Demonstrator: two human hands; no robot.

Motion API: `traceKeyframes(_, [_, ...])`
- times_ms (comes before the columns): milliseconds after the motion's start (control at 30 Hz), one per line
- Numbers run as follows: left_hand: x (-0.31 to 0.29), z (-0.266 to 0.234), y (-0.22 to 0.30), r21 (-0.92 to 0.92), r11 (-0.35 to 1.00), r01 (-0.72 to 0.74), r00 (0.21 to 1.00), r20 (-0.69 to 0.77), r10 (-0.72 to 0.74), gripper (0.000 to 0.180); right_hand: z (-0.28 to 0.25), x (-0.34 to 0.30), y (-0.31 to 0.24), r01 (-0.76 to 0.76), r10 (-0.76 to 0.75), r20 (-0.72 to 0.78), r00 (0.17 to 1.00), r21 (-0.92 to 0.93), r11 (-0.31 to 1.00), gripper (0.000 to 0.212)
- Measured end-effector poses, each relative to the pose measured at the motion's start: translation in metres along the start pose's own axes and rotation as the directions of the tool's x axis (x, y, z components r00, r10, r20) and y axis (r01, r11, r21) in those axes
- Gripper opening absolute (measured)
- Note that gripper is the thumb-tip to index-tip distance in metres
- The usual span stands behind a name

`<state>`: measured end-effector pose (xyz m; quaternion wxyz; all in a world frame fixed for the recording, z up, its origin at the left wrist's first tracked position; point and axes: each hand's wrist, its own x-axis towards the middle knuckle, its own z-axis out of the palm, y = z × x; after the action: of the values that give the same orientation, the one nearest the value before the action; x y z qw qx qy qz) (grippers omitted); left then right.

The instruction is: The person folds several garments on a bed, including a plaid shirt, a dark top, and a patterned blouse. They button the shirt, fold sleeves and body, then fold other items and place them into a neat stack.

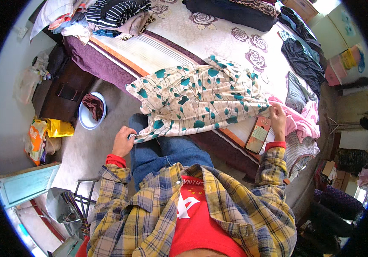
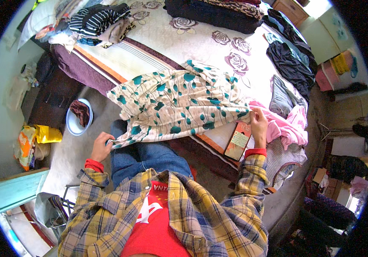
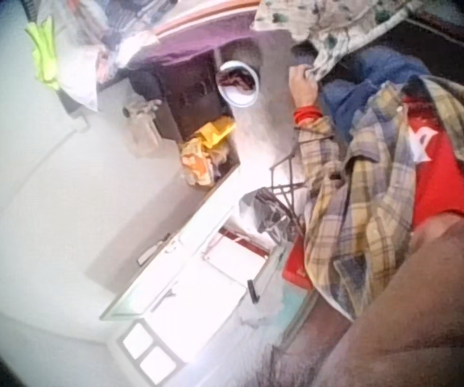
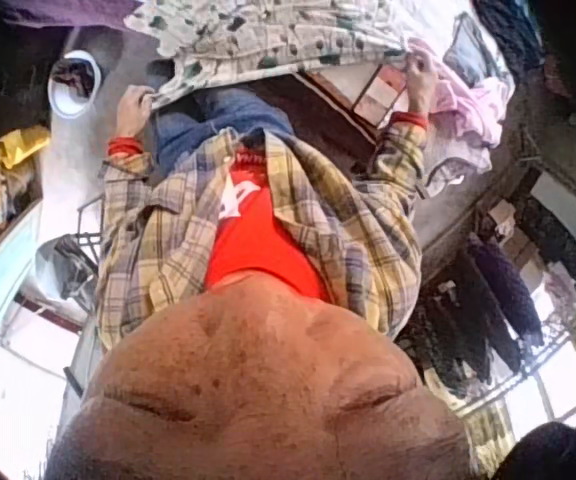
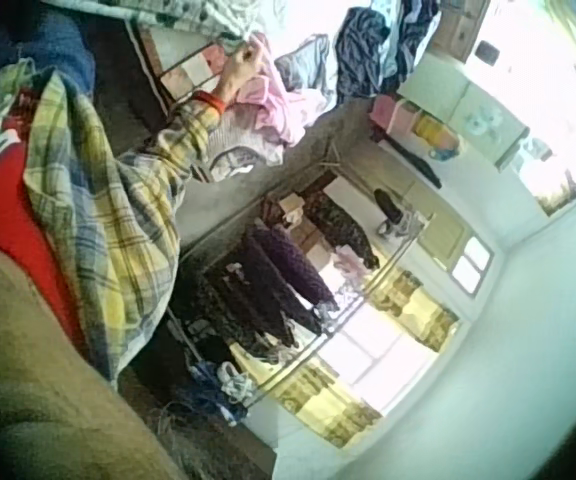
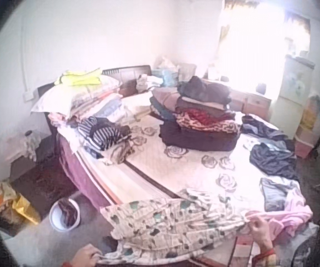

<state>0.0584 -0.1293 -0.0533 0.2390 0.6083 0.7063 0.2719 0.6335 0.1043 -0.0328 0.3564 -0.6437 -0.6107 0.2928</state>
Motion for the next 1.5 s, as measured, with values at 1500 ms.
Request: traceKeyframes(1500, [0.42,-0.19,0.2,0.521,0.807,-0.278,0.601,-0.561,0.569,0.029,-0.141,0.241,-0.188,0.295,-0.343,-0.597,0.725,-0.18,0.938,0.026])
